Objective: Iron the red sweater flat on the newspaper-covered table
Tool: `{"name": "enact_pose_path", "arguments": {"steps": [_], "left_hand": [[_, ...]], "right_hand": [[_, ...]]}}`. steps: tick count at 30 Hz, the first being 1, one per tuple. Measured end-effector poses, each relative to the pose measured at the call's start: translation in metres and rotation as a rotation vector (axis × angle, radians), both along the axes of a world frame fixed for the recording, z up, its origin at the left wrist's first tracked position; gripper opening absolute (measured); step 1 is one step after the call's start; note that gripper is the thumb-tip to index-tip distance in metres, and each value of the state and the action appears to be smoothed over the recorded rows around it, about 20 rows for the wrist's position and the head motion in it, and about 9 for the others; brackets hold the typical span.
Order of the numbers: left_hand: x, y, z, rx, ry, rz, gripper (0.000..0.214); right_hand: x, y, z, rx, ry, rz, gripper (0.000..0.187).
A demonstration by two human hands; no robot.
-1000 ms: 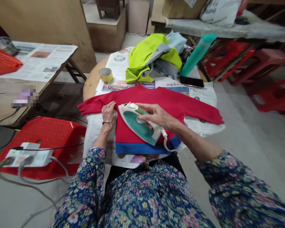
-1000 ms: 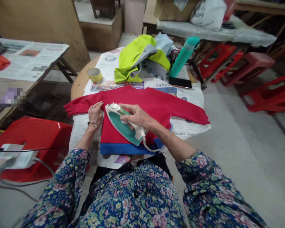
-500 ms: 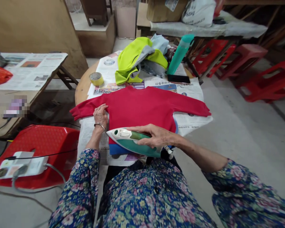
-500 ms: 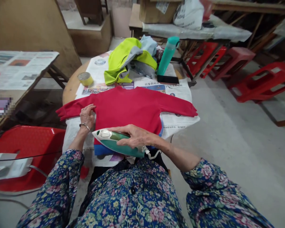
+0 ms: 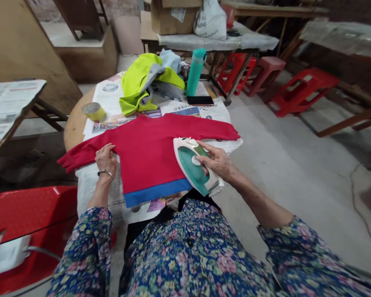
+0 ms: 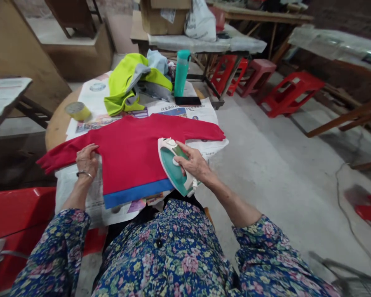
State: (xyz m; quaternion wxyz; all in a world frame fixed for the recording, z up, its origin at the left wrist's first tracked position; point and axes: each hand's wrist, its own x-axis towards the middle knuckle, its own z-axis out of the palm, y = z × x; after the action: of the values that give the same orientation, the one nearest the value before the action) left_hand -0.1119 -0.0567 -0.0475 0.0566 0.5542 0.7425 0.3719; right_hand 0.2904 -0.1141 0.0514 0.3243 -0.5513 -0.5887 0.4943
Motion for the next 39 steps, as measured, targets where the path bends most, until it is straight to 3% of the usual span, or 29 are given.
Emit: {"name": "enact_pose_path", "arguments": {"steps": [4, 12, 16, 19, 27, 31, 35, 39], "left_hand": [[0.002, 0.000, 0.007, -0.003, -0.011, 0.004, 0.030], [0.005, -0.001, 0.018, -0.009, -0.011, 0.034, 0.015], [0.007, -0.001, 0.020, -0.036, -0.003, 0.084, 0.017], [0.008, -0.001, 0.020, -0.054, 0.004, 0.121, 0.020], [0.005, -0.001, 0.027, -0.083, 0.030, 0.179, 0.014], [0.002, 0.000, 0.031, -0.092, 0.032, 0.184, 0.010], [-0.008, -0.005, 0.033, -0.134, 0.041, 0.251, 0.011], [-0.015, -0.014, 0.043, -0.221, 0.144, 0.333, 0.033]], "right_hand": [[-0.010, 0.000, 0.003, 0.014, 0.000, 0.039, 0.076], [-0.062, -0.003, 0.020, 0.132, -0.010, 0.354, 0.069], [-0.052, 0.000, 0.014, 0.003, 0.003, 0.441, 0.072], [-0.024, -0.003, 0.010, -0.106, 0.001, 0.389, 0.074], [0.042, -0.019, 0.017, -0.113, -0.015, 0.068, 0.076], [0.045, -0.018, 0.019, -0.049, -0.008, -0.099, 0.081], [0.035, -0.008, 0.014, -0.011, 0.037, -0.154, 0.077], [0.024, 0.003, 0.009, -0.021, 0.067, -0.145, 0.076]]}}
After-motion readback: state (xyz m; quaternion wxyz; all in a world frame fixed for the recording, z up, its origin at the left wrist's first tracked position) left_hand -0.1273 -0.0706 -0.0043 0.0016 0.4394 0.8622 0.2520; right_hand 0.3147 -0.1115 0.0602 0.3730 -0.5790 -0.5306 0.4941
